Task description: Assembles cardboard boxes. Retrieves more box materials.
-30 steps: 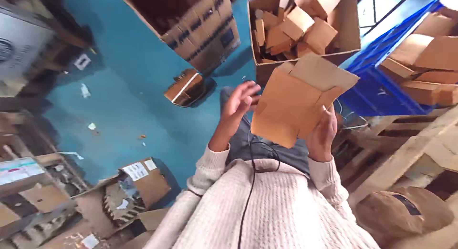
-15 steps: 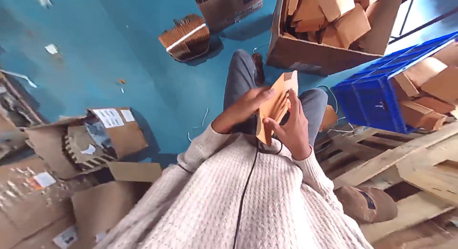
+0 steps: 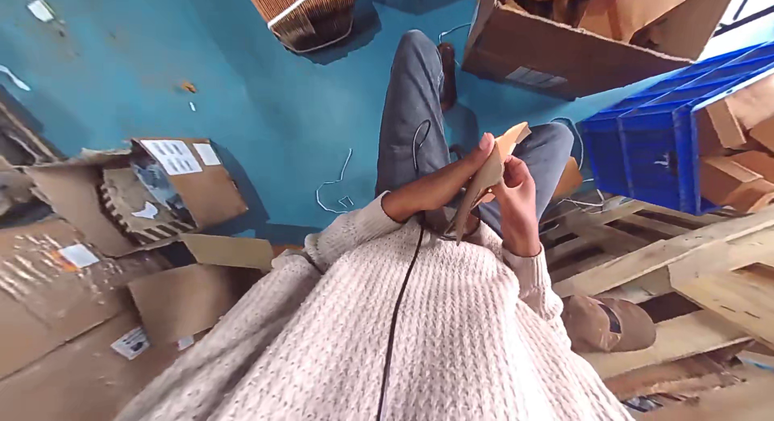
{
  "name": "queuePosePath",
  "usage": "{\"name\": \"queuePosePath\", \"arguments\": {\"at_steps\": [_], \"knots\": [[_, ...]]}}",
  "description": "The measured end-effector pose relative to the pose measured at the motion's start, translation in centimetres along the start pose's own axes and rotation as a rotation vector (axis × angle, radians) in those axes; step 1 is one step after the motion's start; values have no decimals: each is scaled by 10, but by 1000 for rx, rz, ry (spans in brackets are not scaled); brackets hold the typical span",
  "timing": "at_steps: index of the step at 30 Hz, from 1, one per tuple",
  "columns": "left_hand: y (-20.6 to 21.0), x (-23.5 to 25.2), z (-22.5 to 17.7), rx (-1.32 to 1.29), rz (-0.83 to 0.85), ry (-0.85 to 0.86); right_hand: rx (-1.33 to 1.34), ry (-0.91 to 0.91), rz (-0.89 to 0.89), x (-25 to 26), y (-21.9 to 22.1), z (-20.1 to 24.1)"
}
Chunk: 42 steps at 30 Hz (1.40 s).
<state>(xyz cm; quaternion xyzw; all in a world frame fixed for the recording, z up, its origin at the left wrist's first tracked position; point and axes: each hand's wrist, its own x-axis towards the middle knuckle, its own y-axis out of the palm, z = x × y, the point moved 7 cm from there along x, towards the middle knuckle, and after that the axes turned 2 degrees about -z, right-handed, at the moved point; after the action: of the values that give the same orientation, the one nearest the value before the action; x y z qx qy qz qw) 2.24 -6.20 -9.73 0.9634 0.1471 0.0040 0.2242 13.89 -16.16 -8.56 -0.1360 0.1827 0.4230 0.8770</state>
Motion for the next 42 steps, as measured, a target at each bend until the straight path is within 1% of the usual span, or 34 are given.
{"name": "queuePosePath", "arguments": {"at_steps": [2, 3, 5, 6, 7, 8, 9, 10, 11, 13, 14, 15, 16, 17, 19, 21, 23, 24, 25, 26, 27, 29, 31, 33, 35, 36, 38, 40, 41, 42], "knots": [[24, 17, -41, 30, -41, -84, 27, 8, 92, 3, -5, 5], [31, 21, -52, 64, -49, -138, 49, 17, 126, 4, -7, 6], [34, 25, -55, 144, -55, -210, 155, 49, 133, 5, -12, 6], [30, 29, -53, 195, -42, -199, 231, 68, 106, 6, -17, 5], [27, 34, -53, 237, -21, -149, 303, 82, 82, 6, -23, 3], [22, 38, -55, 264, -6, -52, 366, 86, 67, 6, -30, -2], [16, 42, -60, 281, 16, 41, 433, 118, 72, 8, -36, -6], [11, 44, -69, 300, 53, 106, 446, 171, 73, 8, -40, -5], [8, 44, -78, 331, 84, 150, 500, 188, 100, 8, -44, -7], [10, 45, -89, 438, 115, 194, 606, 83, 275, 14, -49, -15], [16, 46, -89, 521, 107, 213, 563, 94, 198, 12, -45, -7], [25, 47, -87, 588, 79, 222, 534, 107, 78, 9, -39, 2], [33, 49, -84, 629, 40, 216, 545, 106, 18, 10, -32, 4], [39, 52, -79, 650, 1, 208, 601, 86, 44, 15, -25, -3], [44, 58, -71, 616, -34, 232, 678, 56, 138, 23, -10, -22], [48, 61, -72, 568, -23, 289, 696, 135, 174, 15, 0, -22], [53, 62, -74, 566, 6, 285, 645, 239, 104, 2, 1, 6], [55, 62, -75, 577, 13, 259, 626, 260, 62, -3, -1, 24], [56, 61, -75, 570, 14, 236, 635, 245, 48, -6, -2, 32], [54, 60, -76, 543, 3, 242, 660, 223, 51, -6, -4, 30], [50, 60, -78, 495, -25, 274, 692, 234, 55, -6, -5, 21], [40, 61, -79, 391, -50, 294, 746, 324, 57, -6, -7, -5], [38, 59, -79, 373, -45, 303, 794, 343, 95, -4, -8, -35], [37, 57, -78, 376, -79, 346, 793, 274, 153, -4, -10, -36], [33, 54, -79, 368, -142, 384, 739, 117, 216, -1, -11, -21], [30, 53, -79, 372, -179, 398, 638, 69, 189, -4, -14, -6], [23, 49, -84, 456, -285, 440, 326, -63, 37, -8, -21, 18], [15, 44, -88, 626, -416, 501, 133, -348, -89, -15, -29, 38], [12, 42, -89, 709, -487, 522, 89, -474, -132, -21, -30, 51], [10, 40, -88, 770, -547, 529, 63, -561, -150, -28, -27, 63]]}}
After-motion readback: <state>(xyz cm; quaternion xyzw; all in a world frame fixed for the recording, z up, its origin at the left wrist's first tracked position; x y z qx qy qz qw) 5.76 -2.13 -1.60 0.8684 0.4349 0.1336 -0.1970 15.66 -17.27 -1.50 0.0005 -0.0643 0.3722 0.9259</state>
